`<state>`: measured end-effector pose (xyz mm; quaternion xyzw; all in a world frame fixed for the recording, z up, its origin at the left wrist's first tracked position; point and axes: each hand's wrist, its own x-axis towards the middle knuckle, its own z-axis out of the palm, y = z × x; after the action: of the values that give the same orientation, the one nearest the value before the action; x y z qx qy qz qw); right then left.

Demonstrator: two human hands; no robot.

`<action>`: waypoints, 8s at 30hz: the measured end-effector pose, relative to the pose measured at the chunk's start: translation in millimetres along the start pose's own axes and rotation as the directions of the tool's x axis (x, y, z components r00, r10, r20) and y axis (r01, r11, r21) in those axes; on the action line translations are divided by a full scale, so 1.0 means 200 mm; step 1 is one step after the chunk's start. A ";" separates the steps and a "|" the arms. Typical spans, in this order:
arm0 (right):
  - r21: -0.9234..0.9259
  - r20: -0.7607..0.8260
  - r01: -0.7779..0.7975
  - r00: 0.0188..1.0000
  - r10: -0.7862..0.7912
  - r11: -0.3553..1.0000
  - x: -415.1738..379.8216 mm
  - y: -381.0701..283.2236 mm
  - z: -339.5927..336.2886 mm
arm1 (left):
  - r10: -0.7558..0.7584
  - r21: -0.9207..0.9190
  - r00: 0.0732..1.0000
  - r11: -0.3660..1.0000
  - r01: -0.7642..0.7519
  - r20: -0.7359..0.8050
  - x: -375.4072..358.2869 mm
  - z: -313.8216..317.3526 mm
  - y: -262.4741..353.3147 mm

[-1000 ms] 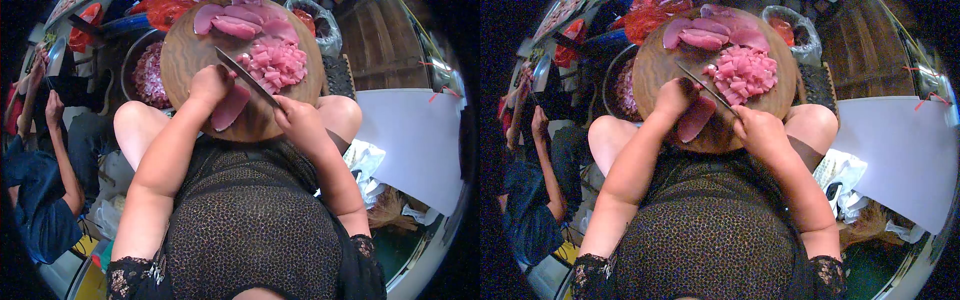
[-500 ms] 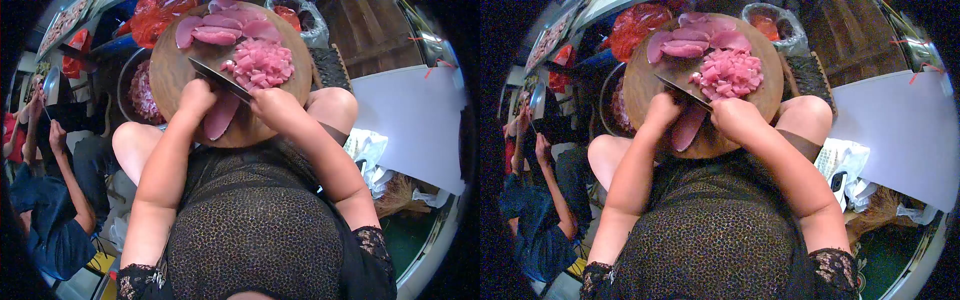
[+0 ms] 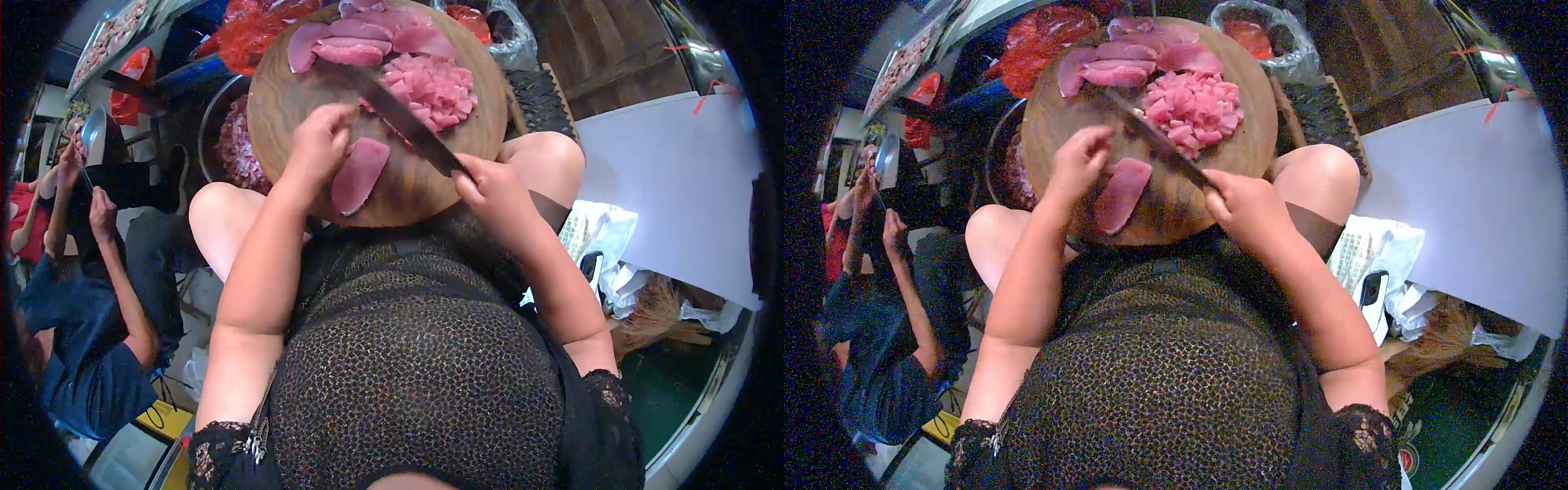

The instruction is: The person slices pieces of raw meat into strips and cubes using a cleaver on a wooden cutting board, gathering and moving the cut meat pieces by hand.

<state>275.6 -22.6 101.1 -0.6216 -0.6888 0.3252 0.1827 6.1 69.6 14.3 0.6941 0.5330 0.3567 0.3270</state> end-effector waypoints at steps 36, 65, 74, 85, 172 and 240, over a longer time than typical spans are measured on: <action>-0.280 0.091 0.334 0.943 -0.321 0.900 0.31 -0.09 0.19 | 0.444 0.357 0.895 0.830 -0.428 0.040 -0.33 0.13 0.08; -0.302 0.094 0.387 0.922 -0.376 0.871 0.32 -0.14 0.24 | 0.407 0.392 0.911 0.828 -0.400 0.067 -0.36 0.11 0.11; -0.359 0.273 0.363 0.922 -0.275 0.860 0.04 -0.07 0.02 | 0.366 0.420 0.924 0.825 -0.379 0.115 -0.42 0.16 0.03; -0.365 0.385 0.381 0.893 -0.235 0.850 0.17 -0.15 0.12 | 0.395 0.381 0.916 0.839 -0.390 0.067 -0.41 0.14 0.05; -0.373 0.431 0.498 0.840 -0.329 0.783 0.22 -0.23 0.33 | 0.280 0.419 0.958 0.863 -0.281 0.066 -0.61 0.06 0.06; -0.245 0.356 0.323 0.907 -0.225 0.914 -0.01 -0.20 0.20 | 0.274 0.403 0.951 0.894 -0.196 -0.144 -0.73 0.00 0.02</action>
<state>221.0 -33.9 99.9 -0.4768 -0.8314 0.2849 0.0170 -16.6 -73.7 -3.3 0.7653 0.5338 0.3494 0.0849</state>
